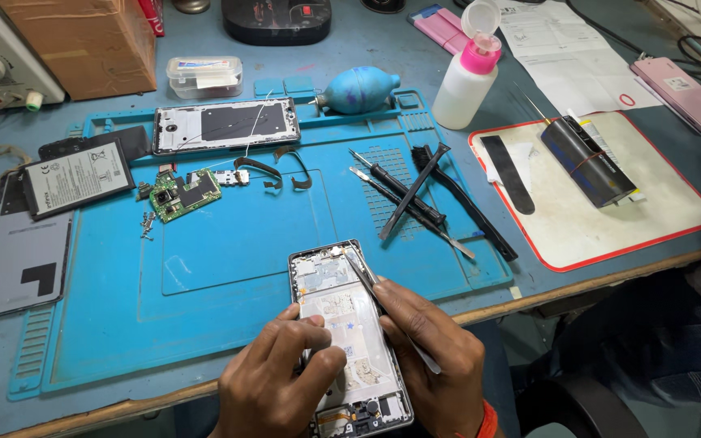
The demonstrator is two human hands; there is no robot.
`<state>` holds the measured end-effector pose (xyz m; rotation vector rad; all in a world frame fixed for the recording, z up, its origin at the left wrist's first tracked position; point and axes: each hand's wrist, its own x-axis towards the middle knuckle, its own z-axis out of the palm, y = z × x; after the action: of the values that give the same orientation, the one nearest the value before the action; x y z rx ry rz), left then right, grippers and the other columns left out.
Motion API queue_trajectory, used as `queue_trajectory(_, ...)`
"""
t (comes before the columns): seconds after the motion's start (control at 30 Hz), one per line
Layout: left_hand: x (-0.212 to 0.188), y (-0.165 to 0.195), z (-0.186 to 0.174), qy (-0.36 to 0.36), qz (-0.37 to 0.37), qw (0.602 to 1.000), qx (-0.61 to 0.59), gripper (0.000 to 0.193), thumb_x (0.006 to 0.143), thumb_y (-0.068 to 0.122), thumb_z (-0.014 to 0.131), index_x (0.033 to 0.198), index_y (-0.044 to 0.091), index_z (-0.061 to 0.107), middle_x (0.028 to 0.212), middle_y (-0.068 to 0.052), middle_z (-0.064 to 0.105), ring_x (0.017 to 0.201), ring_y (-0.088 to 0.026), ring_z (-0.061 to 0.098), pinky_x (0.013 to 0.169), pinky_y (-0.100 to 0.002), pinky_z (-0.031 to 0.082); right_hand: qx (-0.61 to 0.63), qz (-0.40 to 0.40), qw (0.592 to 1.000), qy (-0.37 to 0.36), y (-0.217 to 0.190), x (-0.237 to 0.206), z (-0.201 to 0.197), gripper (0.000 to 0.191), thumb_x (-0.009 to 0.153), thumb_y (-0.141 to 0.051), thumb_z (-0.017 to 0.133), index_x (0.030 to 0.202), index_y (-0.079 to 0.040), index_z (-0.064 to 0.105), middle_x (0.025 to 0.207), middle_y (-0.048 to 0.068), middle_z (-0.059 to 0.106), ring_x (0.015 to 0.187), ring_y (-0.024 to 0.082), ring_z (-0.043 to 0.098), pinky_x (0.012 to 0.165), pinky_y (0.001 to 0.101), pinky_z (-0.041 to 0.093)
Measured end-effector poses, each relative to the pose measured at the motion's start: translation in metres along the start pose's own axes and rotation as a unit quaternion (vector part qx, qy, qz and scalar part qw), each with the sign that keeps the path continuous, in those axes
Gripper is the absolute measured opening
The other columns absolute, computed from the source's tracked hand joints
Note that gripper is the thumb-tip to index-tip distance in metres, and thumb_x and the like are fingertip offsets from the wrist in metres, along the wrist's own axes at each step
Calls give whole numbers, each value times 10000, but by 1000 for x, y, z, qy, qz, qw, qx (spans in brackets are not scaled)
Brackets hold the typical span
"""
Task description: The person disassembles a smartphone on a repair mat, lifting the mid-frame and separating the motherboard with a spudger and tweezers, placing the board and small components on the mat. They then use tweezers to pick at the empty phone frame and dip a tool into a bottle of liquid before continuing to work on the frame.
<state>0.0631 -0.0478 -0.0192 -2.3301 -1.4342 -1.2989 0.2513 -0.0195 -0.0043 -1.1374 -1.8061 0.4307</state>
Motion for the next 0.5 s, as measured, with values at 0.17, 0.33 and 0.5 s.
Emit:
queue_trajectory(0.17,0,-1,0,-5,-2,1000,-4,105,777,163,758,865,152,703,855,-3,636,966,-209,741,895,-478,631,13,-9,1000,9,1,-1,3,354,902,-7,717,1252,-60,723,1249,186,752,1184,300,757,924,348,634)
queue_trajectory(0.33,0,0,-2,-2,-6,1000,-9,115,760,153,754,854,148,689,860,-7,640,958,-211,741,887,-470,632,26,-8,1000,7,2,-2,3,355,904,4,710,1256,-45,715,1253,193,749,1189,300,754,933,356,625)
queue_trajectory(0.5,1,0,-2,4,5,1000,-7,127,761,135,747,873,147,689,866,-5,634,954,-211,739,892,-465,630,26,2,999,24,1,-2,5,345,900,1,722,1243,-38,722,1235,193,754,1191,298,753,946,361,626)
